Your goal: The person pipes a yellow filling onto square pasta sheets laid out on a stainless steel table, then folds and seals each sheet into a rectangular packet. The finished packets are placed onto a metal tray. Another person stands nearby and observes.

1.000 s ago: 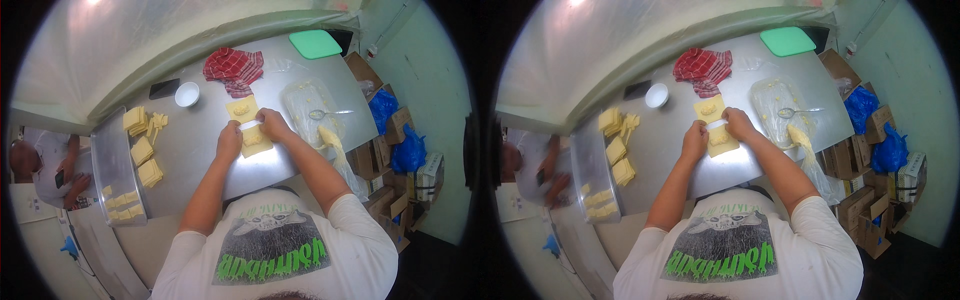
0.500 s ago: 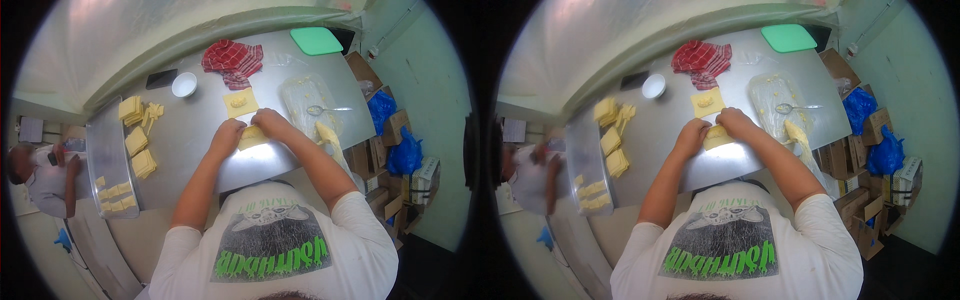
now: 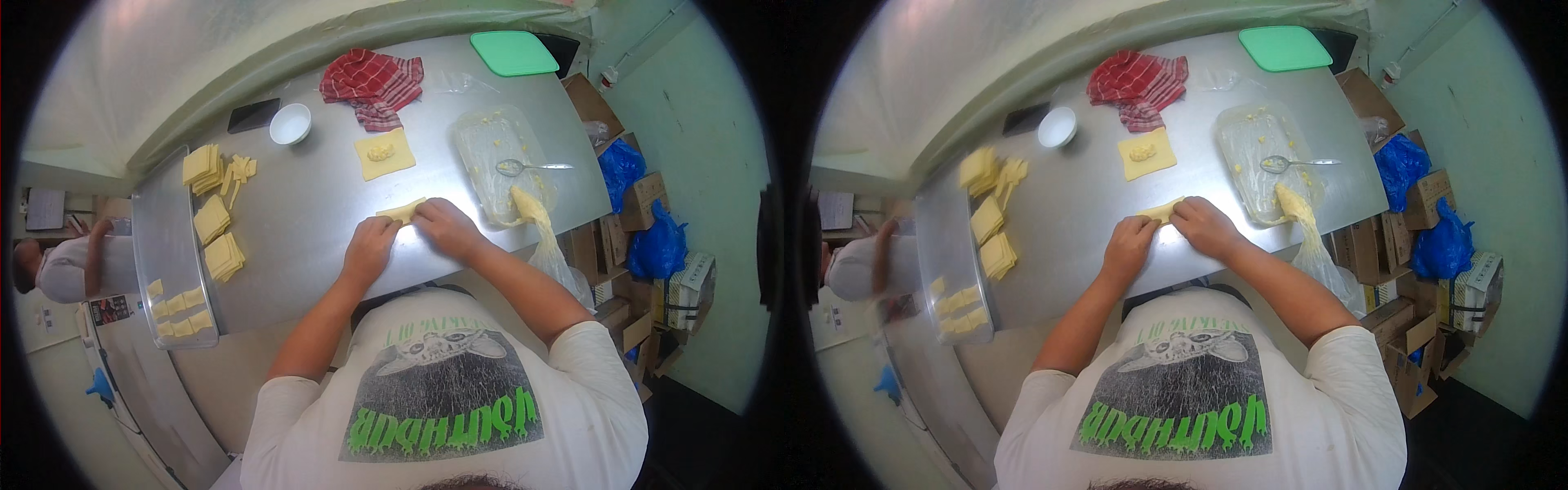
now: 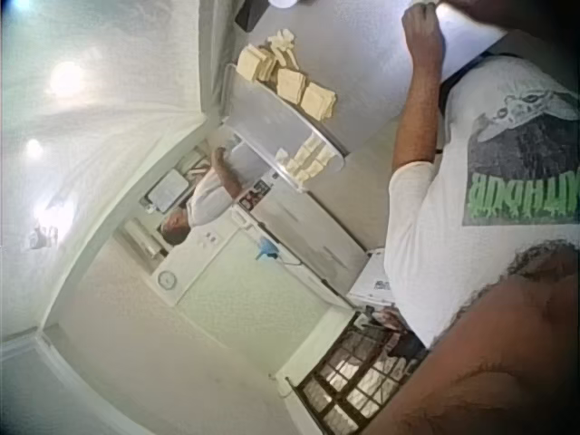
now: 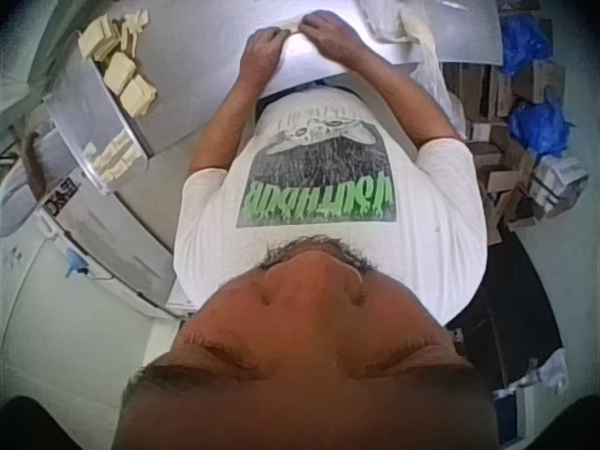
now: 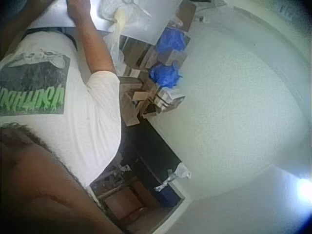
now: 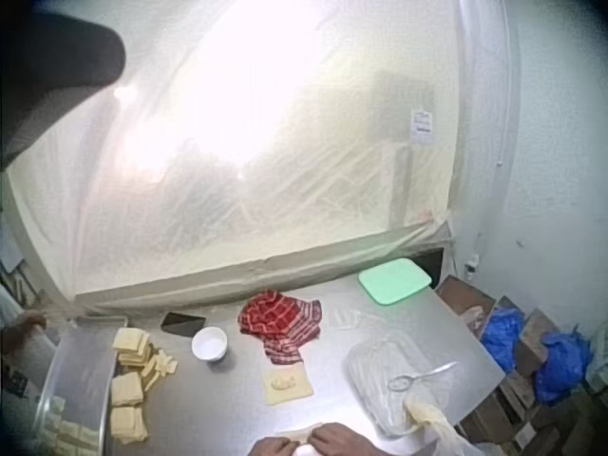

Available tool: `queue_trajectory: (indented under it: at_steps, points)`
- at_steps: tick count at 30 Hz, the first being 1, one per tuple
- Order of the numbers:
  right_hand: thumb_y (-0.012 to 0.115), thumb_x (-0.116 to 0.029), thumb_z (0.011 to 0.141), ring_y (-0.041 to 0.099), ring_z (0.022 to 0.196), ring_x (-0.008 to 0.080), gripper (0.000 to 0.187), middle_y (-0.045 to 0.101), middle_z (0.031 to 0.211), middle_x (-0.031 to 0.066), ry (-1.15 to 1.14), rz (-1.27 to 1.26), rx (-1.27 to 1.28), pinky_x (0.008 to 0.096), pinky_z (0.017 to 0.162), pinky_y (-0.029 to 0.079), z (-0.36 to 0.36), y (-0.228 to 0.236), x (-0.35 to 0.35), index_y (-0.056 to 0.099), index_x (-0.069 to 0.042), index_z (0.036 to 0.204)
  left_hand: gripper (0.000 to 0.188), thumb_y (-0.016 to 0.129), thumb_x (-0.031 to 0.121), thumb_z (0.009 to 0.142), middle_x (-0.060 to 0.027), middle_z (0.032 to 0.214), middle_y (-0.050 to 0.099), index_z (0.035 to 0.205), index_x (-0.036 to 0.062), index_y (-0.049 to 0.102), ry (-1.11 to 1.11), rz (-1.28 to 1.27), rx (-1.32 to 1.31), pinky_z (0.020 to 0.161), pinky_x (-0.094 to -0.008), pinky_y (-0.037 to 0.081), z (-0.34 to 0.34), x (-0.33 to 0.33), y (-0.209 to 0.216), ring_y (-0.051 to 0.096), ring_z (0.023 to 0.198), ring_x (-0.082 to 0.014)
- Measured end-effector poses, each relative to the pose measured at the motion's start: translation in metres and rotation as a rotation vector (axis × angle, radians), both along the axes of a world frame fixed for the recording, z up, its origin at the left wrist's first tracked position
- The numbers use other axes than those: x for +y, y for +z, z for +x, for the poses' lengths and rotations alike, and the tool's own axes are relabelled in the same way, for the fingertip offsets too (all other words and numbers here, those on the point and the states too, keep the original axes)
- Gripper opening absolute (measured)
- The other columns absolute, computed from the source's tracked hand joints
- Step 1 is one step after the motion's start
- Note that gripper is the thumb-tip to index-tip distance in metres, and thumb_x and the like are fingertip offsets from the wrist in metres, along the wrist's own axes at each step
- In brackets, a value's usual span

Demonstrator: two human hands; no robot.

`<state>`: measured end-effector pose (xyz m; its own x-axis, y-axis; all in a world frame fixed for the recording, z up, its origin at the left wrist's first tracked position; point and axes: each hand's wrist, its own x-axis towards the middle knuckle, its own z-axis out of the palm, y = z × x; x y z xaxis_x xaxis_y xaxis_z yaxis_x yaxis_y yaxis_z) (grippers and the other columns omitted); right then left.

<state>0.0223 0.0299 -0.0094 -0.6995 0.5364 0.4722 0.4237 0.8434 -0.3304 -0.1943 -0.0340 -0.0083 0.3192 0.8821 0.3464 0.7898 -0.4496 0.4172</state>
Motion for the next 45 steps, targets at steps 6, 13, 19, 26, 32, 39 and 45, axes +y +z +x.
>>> queue_trajectory:
  at_steps: [6,13,19,26,32,39,45]
  points:
    - [0.059,-0.007,0.079,0.060,0.092,0.0299,0.013,0.060,0.094,0.0107,-0.034,0.005,0.000,0.0406,0.085,0.051,0.001,-0.013,-0.007,0.063,-0.003,0.090,0.027,0.063,0.003,0.087,-0.0131,0.104,0.067,0.112,0.0006,0.072,-0.015,0.021,0.028,0.089,-0.0407,0.050,0.006,-0.005,-0.005,0.064,0.098,-0.0311]
    - [0.062,-0.015,0.081,0.059,0.107,0.0337,0.037,0.062,0.107,0.0177,-0.076,0.026,-0.146,0.0480,0.102,0.045,-0.002,-0.012,-0.030,0.066,0.006,0.112,0.043,0.067,0.014,0.086,-0.0127,0.115,0.064,0.125,-0.0017,0.065,0.117,-0.020,0.302,0.103,-0.0486,0.042,0.030,-0.026,-0.014,0.059,0.110,-0.0268]
    - [0.067,-0.031,0.085,0.052,0.129,0.0362,0.058,0.058,0.129,0.0241,-0.185,0.020,-0.321,0.0570,0.114,0.034,-0.006,-0.017,-0.049,0.061,0.007,0.128,0.059,0.068,0.028,0.087,-0.0164,0.128,0.061,0.137,-0.0026,0.058,0.200,-0.028,0.330,0.112,-0.0603,0.032,0.047,-0.038,-0.023,0.057,0.123,-0.0293]
    - [0.066,-0.030,0.085,0.048,0.134,0.0355,0.062,0.055,0.135,0.0243,-0.159,-0.077,-0.356,0.0605,0.116,0.029,-0.003,-0.020,-0.049,0.057,0.004,0.137,0.069,0.065,0.034,0.089,-0.0181,0.141,0.054,0.146,-0.0015,0.050,0.199,-0.142,0.377,0.114,-0.0659,0.021,0.046,-0.044,-0.031,0.046,0.137,-0.0291]
    - [0.066,-0.030,0.084,0.046,0.138,0.0331,0.067,0.054,0.138,0.0224,-0.168,-0.084,-0.387,0.0612,0.117,0.027,0.000,-0.018,-0.052,0.054,0.005,0.140,0.072,0.065,0.035,0.088,-0.0171,0.144,0.053,0.147,-0.0014,0.048,0.201,-0.161,0.366,0.115,-0.0671,0.017,0.047,-0.047,-0.027,0.043,0.140,-0.0285]
    - [0.065,-0.031,0.085,0.045,0.139,0.0306,0.068,0.054,0.140,0.0185,-0.197,-0.116,-0.397,0.0645,0.117,0.025,-0.002,-0.017,-0.054,0.052,0.005,0.141,0.075,0.064,0.037,0.089,-0.0177,0.149,0.048,0.150,-0.0020,0.044,0.209,-0.206,0.352,0.116,-0.0682,0.013,0.044,-0.050,-0.028,0.040,0.142,-0.0309]
    - [0.061,-0.032,0.090,0.042,0.142,0.0284,0.065,0.053,0.142,0.0170,-0.193,-0.096,-0.376,0.0652,0.118,0.023,0.008,-0.021,-0.054,0.051,0.003,0.143,0.077,0.066,0.033,0.090,-0.0242,0.149,0.044,0.150,-0.0075,0.040,0.165,-0.257,0.214,0.119,-0.0564,0.021,0.043,-0.049,-0.018,0.039,0.142,-0.0334]
